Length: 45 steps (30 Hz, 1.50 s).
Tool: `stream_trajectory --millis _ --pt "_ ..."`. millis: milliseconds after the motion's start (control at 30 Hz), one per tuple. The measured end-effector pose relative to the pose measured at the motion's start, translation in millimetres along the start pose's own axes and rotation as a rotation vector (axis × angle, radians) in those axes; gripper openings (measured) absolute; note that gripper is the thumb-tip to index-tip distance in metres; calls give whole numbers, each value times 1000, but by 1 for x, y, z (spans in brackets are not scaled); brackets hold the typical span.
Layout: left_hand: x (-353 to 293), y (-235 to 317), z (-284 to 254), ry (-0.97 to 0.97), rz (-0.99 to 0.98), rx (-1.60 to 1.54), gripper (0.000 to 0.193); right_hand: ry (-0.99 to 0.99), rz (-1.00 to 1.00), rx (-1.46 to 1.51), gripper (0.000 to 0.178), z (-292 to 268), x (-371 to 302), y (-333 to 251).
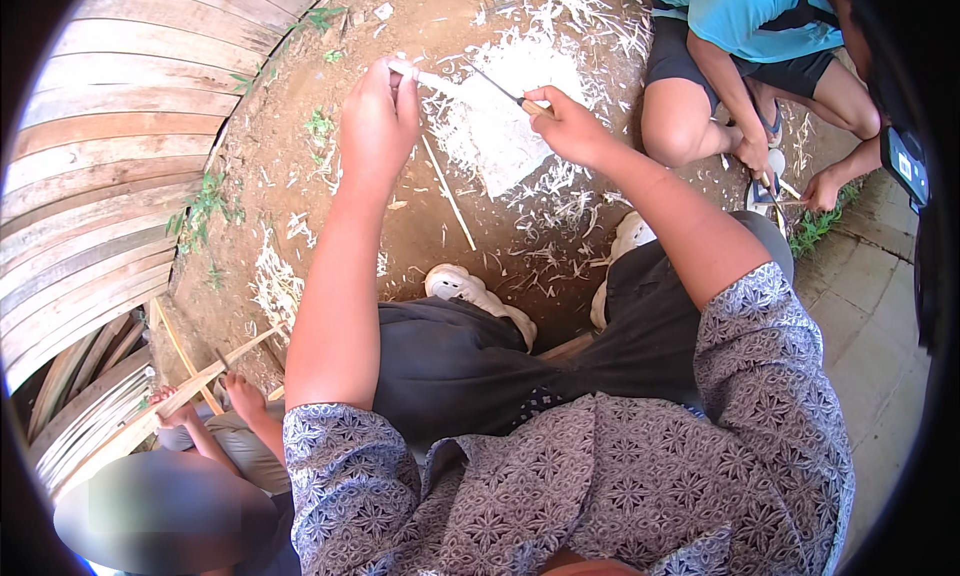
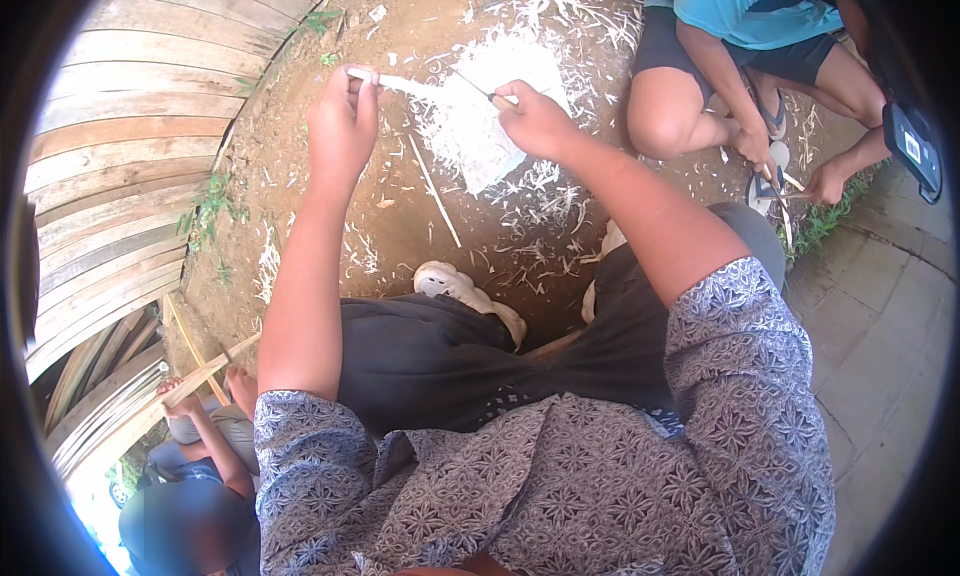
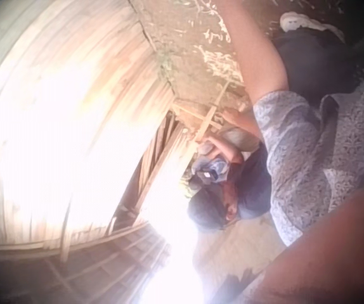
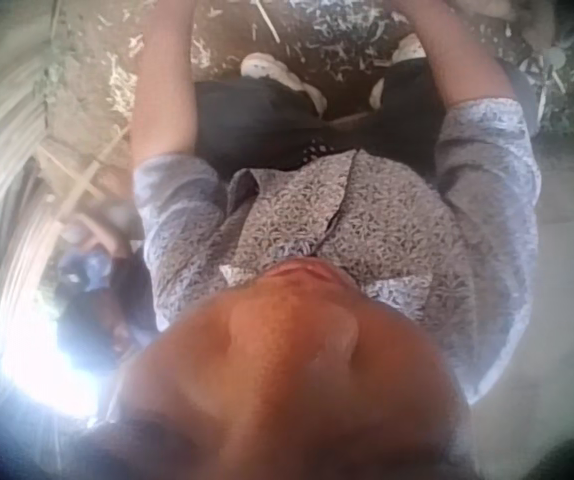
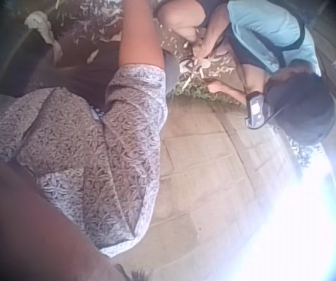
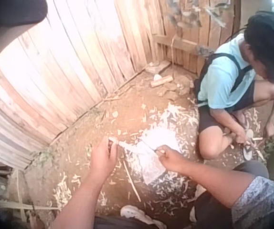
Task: The person sits on the ground and uses a knife to shave thin strips from a piece of bamboo held in their left hand. They repeatedly scrape the bamboo to create fine shavings that accumulate on the ground.
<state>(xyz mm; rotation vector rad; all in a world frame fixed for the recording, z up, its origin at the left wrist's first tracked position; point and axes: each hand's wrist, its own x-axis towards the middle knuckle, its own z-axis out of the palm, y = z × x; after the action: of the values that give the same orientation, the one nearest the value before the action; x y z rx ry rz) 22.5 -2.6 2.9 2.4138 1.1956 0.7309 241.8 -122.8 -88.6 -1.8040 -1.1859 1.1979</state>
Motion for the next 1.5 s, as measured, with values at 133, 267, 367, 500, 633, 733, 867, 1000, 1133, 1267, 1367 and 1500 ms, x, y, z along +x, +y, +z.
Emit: stream_trajectory --millis 133,267,367,500,633,733,867,1000,1133,1267,1367,1500 --pt "0 16 -11 -52 -43 303 26 97 -150 16 40 -4 -18 -35" --pt "0 32 -18 -128 -52 351 32 257 -439 110 45 8 -34 -53" --pt "1 35 -20 -161 -51 352 31 297 -510 -2 48 18 -44 -58" --pt "1 33 -21 -181 -95 347 31 181 -377 -87 47 11 -52 -65" --pt "-2 32 -21 -174 -92 236 31 297 -599 135 49 0 -58 -74" --pt "0 36 -22 -217 -127 241 29 425 -601 118 52 3 -63 -77" --pt "1 39 -19 -182 -83 226 29 -8 -30 -155 50 7 -69 -74" --pt "0 34 -14 -134 -22 178 34 155 -322 47 50 1 -67 -70" --pt "0 31 -10 -128 6 127 33 278 -452 38 51 1 -60 -72" --pt "-1 33 -5 -115 32 129 31 -76 -119 -335 54 0 -49 -75" --pt "-4 33 -3 -91 67 123 30 196 -487 -238 56 -4 -39 -71" --pt "-3 31 -3 -135 8 132 33 298 -497 76 58 7 -42 -57"
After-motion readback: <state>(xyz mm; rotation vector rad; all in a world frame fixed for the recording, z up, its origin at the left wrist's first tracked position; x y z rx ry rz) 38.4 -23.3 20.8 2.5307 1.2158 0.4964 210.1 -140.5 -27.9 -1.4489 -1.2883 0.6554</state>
